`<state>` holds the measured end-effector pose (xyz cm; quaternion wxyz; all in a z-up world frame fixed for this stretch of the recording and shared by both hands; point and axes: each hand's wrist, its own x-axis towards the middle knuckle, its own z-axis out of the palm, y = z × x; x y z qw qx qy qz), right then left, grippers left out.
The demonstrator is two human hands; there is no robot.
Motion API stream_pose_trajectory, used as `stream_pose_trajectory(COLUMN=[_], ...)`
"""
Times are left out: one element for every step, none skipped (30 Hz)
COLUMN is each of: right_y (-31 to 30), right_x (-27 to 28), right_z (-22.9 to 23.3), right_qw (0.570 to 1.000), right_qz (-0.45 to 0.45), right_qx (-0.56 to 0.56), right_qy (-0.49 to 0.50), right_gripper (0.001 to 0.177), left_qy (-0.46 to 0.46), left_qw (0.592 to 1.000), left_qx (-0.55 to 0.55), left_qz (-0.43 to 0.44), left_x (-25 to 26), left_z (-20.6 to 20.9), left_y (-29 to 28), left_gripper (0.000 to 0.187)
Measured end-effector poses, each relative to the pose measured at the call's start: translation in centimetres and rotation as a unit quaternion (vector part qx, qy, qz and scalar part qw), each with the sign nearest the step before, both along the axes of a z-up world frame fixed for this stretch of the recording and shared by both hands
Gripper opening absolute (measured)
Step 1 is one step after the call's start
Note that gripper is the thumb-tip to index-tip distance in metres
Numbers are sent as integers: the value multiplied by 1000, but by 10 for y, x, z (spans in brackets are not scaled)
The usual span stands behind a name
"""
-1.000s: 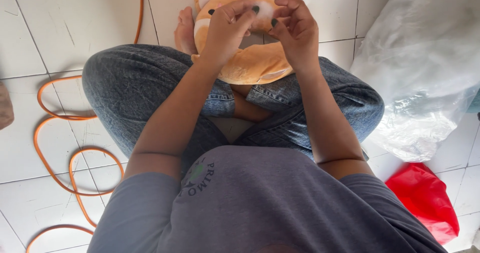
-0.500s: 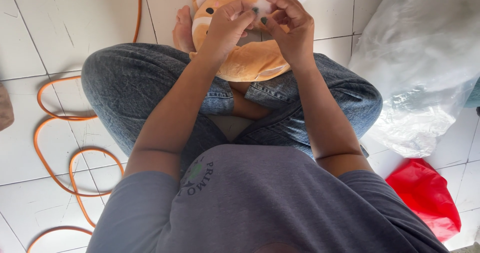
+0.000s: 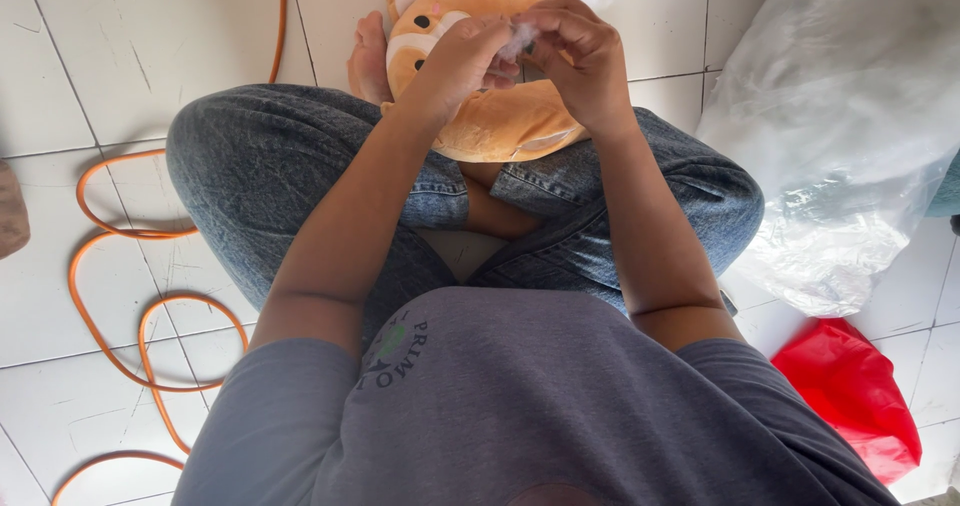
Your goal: Hand-sewing a seam on a fox-shaped plush neck pillow to finish its assembly.
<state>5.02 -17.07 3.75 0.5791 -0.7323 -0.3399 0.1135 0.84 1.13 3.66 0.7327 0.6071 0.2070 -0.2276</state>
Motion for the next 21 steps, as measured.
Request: stream_pose_trajectory(right_y=[2,2,3,3,1,0,-2,-1,-1,-1,2,5,8,6,5,4,2,1,0,-1,-1], right_x=[0,0,0,0,1,3,3,3,3,3,1,-1,-3,-2,-1,1,1,2,3,3,2], right_z=[3,4,5,6,1,-3,-9,-7,-6,-5,1,7,13,9,5,1,-1,-3,-5,-7,-10], right_qw=[1000,1000,999,998,998,995,986,986,978,966,966,963,959,959,962,965,965,967,968,968,984], right_qz=[-4,-4,-28,-51,-52,-88,-123,-123,-127,-131,-131,-133,-134,-133,-136,-139,-139,-143,-145,-145,-124], right_qx=[0,1,-9,-19,-19,-17,-15,-15,-1,12,12,7,3,3,7,12,11,0,-12,-12,10], right_qy=[-12,-12,-17,-23,-23,42,108,108,166,222,222,236,249,249,235,221,221,212,204,204,128], right_gripper=[18,18,15,14,14,8,8,8,9,14,14,17,20,20,19,18,18,20,22,22,20], left_qy=[2,2,-13,-29,-29,-136,-241,-241,-269,-297,-297,-300,-302,-302,-290,-278,-278,-212,-146,-145,-109], left_qw=[1000,1000,1000,999,999,988,963,963,955,946,947,949,950,950,955,958,958,972,980,980,981], left_qx=[-20,-20,-9,2,2,33,63,64,76,89,89,76,64,63,30,-4,-4,-22,-40,-40,-67], left_qz=[1,1,18,35,35,69,102,102,96,91,91,65,40,40,54,69,68,98,128,128,142], left_x=[0,-1,-1,-2,-2,-3,-4,-4,-4,-4,-3,-3,-3,-3,-2,-1,0,0,1,1,1], left_z=[0,-1,-1,-2,-11,-19,-28,-24,-20,-16,-18,-19,-20,-26,-31,-37,-35,-33,-31,-29,-28], left_y=[-1,-1,-1,-2,-2,-2,-3,-3,-3,-4,-5,-6,-7,-8,-9,-10,-9,-8,-7,-7,-6], left_gripper=[37,37,32,28,28,31,36,36,46,57,57,46,40,40,27,17,17,15,15,15,22])
